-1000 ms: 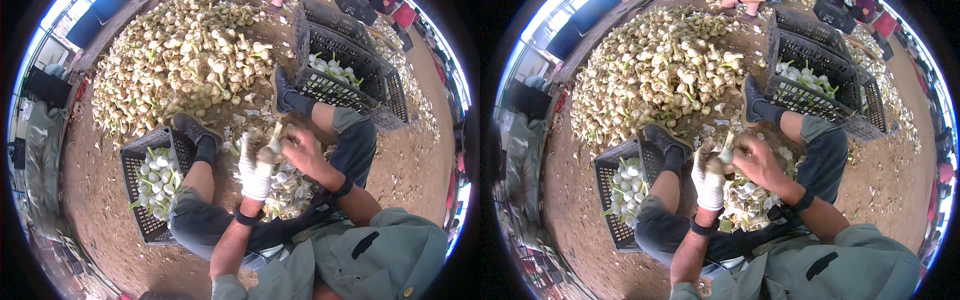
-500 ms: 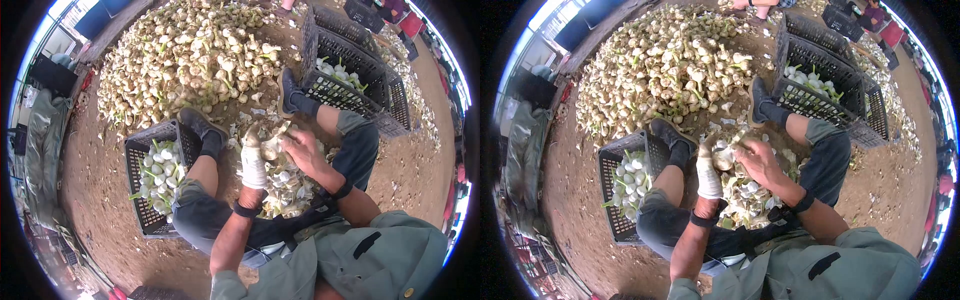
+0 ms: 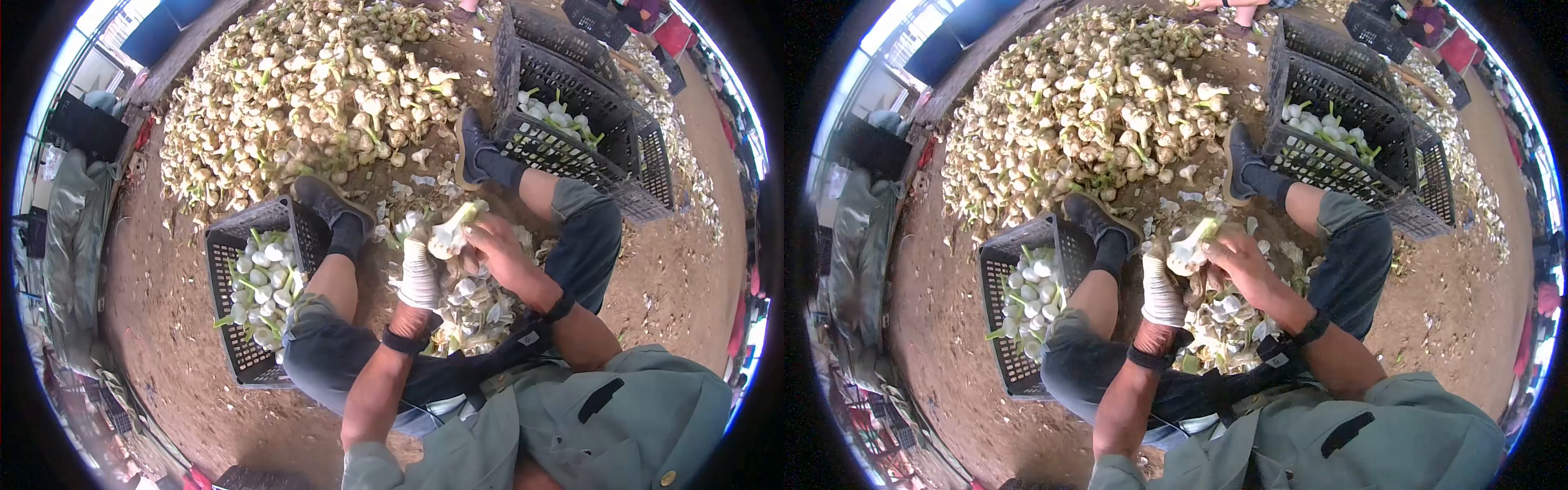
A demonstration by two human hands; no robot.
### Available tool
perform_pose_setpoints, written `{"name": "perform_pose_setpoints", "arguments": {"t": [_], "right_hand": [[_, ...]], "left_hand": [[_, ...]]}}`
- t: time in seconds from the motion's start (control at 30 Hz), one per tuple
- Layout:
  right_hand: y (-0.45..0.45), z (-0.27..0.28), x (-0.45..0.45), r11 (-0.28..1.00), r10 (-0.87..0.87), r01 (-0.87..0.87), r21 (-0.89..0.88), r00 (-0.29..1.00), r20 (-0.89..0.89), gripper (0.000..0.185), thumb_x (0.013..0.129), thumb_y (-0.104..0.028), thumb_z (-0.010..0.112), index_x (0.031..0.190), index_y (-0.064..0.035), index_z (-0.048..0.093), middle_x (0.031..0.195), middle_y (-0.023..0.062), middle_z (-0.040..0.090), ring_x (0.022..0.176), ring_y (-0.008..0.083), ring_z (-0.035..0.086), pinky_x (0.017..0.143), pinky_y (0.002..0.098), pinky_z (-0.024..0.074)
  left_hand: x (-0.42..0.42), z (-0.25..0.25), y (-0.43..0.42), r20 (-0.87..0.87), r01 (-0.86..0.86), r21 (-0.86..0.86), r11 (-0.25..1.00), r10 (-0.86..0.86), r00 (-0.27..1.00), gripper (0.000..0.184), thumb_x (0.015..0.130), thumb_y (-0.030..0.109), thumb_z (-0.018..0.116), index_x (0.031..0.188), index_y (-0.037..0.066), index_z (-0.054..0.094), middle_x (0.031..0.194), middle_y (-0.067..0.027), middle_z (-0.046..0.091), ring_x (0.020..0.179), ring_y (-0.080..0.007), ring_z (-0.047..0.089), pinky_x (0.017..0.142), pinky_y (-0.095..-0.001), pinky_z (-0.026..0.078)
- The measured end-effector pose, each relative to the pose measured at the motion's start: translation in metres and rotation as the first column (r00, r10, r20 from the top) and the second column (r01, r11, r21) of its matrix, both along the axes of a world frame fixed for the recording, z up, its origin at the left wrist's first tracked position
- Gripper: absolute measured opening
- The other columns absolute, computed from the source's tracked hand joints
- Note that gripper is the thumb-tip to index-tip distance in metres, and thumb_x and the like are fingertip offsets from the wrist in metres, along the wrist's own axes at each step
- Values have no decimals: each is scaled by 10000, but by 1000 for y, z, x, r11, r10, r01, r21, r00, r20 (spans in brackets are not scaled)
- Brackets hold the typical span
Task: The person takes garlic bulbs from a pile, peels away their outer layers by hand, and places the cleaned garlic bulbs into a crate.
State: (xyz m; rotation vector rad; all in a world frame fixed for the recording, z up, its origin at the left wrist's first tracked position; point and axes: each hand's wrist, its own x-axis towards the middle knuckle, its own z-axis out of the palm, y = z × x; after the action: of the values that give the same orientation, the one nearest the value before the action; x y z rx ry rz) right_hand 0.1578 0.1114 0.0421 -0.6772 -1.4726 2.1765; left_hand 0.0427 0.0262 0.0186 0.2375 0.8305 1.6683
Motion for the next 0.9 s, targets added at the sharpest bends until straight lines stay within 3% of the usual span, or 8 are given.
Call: {"name": "perform_pose_setpoints", "arguments": {"t": [0.17, 0.27, 0.3, 0.4, 0.5, 0.63, 0.73, 0.9], "right_hand": [[3, -13, 2, 979, -96, 58, 197, 978, 187, 276, 984, -247, 539, 953, 19, 605, 725, 28, 602, 529, 73, 512, 467, 231, 404], [6, -14, 4, 934, -125, 42, 356, 969, 214, 303, 983, -244, 548, 845, 17, 618, 613, 23, 565, 492, 84, 486, 457, 245, 389], [6, -14, 6, 953, -80, 30, 303, 985, 153, 323, 982, -243, 554, 803, 18, 616, 584, 23, 551, 487, 86, 482, 454, 250, 385], [4, -10, 8, 996, -16, 11, 94, 998, 53, 355, 981, -246, 562, 758, 26, 610, 563, 27, 543, 483, 85, 480, 448, 257, 379], [2, -8, 3, 997, -41, 42, -71, 999, 13, 375, 985, -251, 562, 762, 47, 609, 566, 34, 548, 488, 82, 491, 456, 262, 397], [-3, 0, 1, 867, -286, 114, 486, 912, 295, 222, 949, -145, 601, 825, 38, 625, 632, 60, 581, 536, 109, 541, 508, 286, 449], [-2, -18, -4, 419, -344, 170, 892, 939, -18, 100, 855, -10, 593, 953, -14, 612, 825, 149, 609, 693, 283, 605, 597, 366, 464], [-14, -20, -2, 304, -299, -25, 952, 947, 120, 160, 866, -23, 606, 1022, 7, 624, 821, 158, 614, 651, 275, 588, 574, 361, 451]], "left_hand": [[2, -17, 4, -336, -27, -58, 998, 6, 942, 757, 924, 659, 415, 1312, 13, 482, 747, -56, 649, 483, -84, 542, 382, -202, 381], [17, -32, 10, -712, -346, 89, 934, 303, 633, 799, 899, 678, 438, 1352, 20, 447, 855, -98, 651, 557, -105, 578, 403, -202, 388], [13, -24, 5, -714, -345, 86, 935, 299, 633, 799, 899, 678, 438, 1352, 20, 447, 855, -98, 651, 557, -105, 578, 403, -202, 388], [-3, -7, -9, 124, 103, 72, 992, -112, 986, 691, 905, 663, 410, 1060, 22, 618, 686, -84, 635, 460, -148, 543, 371, -250, 388], [-1, -17, 0, 50, 28, -50, 998, -25, 998, 676, 911, 667, 391, 905, 39, 642, 607, -69, 603, 428, -149, 525, 352, -252, 372], [0, -33, 1, -385, -183, -134, 974, 119, 915, 568, 913, 505, 595, 1151, -10, 580, 881, -48, 656, 647, -106, 601, 564, -222, 502], [14, -30, 1, -550, -221, 52, 974, 213, 808, 476, 896, 273, 699, 1248, 4, 525, 1103, -42, 608, 965, -111, 571, 832, -258, 483], [1, -44, 12, -265, -261, -89, 961, 230, 937, 270, 943, 306, 607, 1062, 65, 630, 884, -2, 641, 743, -82, 584, 670, -232, 495]]}}
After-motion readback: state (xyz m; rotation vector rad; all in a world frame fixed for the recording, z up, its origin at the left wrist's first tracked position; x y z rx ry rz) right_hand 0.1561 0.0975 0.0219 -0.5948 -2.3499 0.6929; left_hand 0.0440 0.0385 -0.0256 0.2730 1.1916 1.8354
